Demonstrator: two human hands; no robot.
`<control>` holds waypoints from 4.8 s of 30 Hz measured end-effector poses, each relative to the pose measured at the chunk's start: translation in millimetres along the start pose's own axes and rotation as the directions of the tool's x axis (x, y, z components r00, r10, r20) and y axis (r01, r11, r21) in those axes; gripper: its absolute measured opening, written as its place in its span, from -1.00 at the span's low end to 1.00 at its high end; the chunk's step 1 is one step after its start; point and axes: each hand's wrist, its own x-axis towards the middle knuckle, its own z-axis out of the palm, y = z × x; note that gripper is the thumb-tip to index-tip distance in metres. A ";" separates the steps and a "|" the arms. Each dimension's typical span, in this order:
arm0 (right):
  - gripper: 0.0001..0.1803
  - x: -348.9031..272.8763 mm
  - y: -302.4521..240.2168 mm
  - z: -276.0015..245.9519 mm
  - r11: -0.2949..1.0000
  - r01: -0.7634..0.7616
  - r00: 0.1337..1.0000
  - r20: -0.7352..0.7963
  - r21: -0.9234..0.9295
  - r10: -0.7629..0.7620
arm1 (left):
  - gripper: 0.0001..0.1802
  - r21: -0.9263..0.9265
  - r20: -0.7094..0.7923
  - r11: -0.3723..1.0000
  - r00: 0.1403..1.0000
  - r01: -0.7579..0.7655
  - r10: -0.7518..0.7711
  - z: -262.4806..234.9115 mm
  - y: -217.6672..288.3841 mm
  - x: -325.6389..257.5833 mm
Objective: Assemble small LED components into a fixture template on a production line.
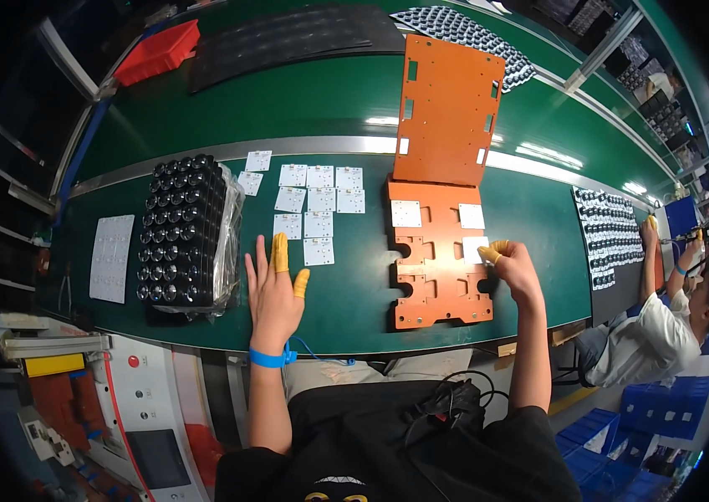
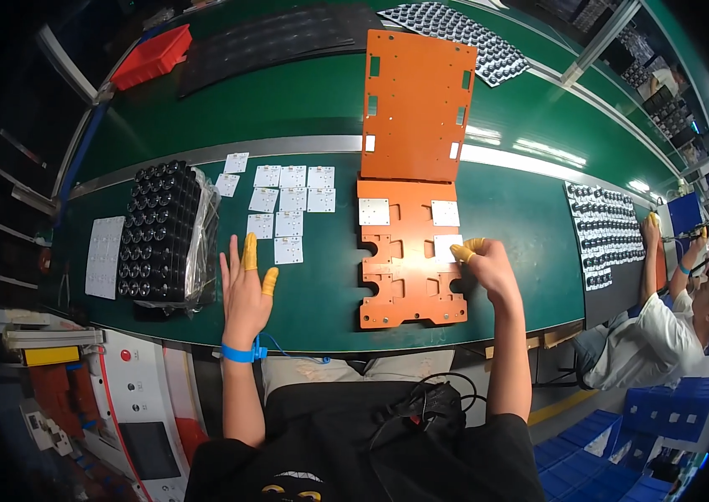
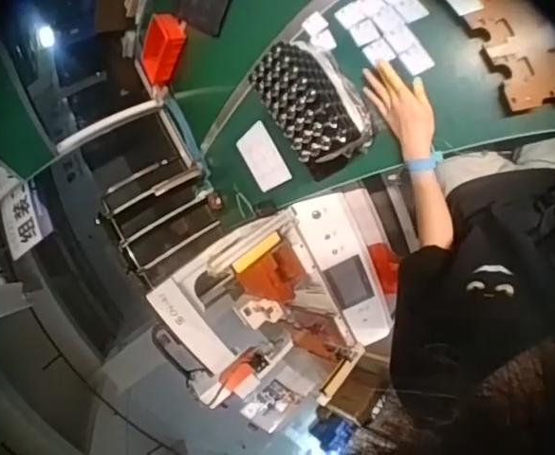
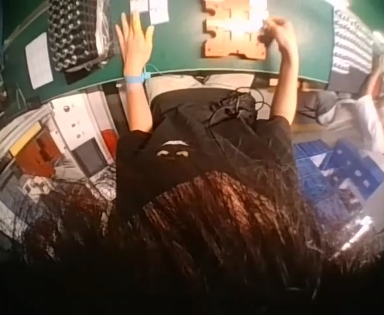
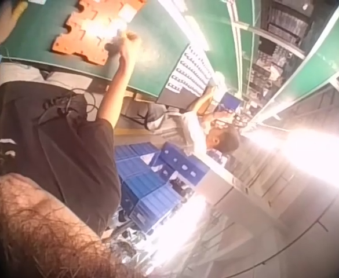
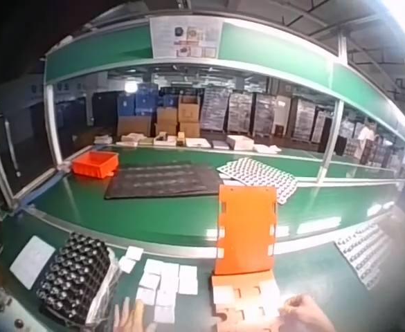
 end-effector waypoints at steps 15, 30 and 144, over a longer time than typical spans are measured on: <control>-0.80 4.3 18.2 5.1 0.992 -0.020 0.999 -0.029 0.121 0.024 | -0.53 -0.048 -0.288 0.981 0.938 0.186 -0.192 4.3 1.6 -6.1; -0.78 -26.5 -63.4 109.7 0.889 0.455 0.887 0.103 -0.042 -0.449 | -0.53 -0.192 -0.245 0.969 0.948 0.158 -0.203 -1.7 -4.9 -7.9; -0.65 -31.0 -61.9 181.9 0.599 0.795 0.566 0.234 0.099 -0.790 | -0.62 -0.943 -0.180 0.324 0.931 -0.072 -0.317 35.4 47.8 -11.4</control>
